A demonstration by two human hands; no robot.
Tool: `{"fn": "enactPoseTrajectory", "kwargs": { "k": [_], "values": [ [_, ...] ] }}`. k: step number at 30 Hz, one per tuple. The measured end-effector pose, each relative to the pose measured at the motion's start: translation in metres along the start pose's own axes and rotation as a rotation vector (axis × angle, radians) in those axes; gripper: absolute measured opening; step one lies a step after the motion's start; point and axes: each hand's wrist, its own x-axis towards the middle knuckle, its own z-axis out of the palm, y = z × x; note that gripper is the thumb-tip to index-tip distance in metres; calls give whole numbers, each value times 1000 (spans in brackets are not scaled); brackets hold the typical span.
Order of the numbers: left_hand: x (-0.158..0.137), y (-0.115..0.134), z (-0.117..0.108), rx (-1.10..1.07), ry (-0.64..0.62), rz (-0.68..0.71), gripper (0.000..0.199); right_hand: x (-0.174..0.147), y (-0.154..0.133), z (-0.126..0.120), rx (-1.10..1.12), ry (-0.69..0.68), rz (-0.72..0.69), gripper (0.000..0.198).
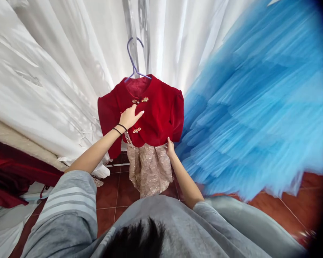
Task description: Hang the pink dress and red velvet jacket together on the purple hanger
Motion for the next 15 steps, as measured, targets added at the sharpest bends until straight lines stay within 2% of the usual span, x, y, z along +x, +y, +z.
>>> {"fn": "enactPoseTrajectory", "kwargs": {
  "k": [2, 5, 9, 12, 15],
  "values": [
    [8, -6, 3, -66, 37, -1, 35, 0, 6, 7, 129, 4, 89, 31],
    [18, -27, 2, -128, 128, -14, 31, -5, 15, 11, 317, 47, 186, 25],
    [22, -46, 4, -181, 65, -22, 24, -14, 29, 5, 529, 54, 313, 14],
    [23, -33, 3, -285, 106, 45, 20, -12, 32, 1, 678, 49, 373, 7],
    [29, -11, 0, -355, 141, 125, 29, -5, 31, 4, 778, 63, 408, 13]
  ]
}}
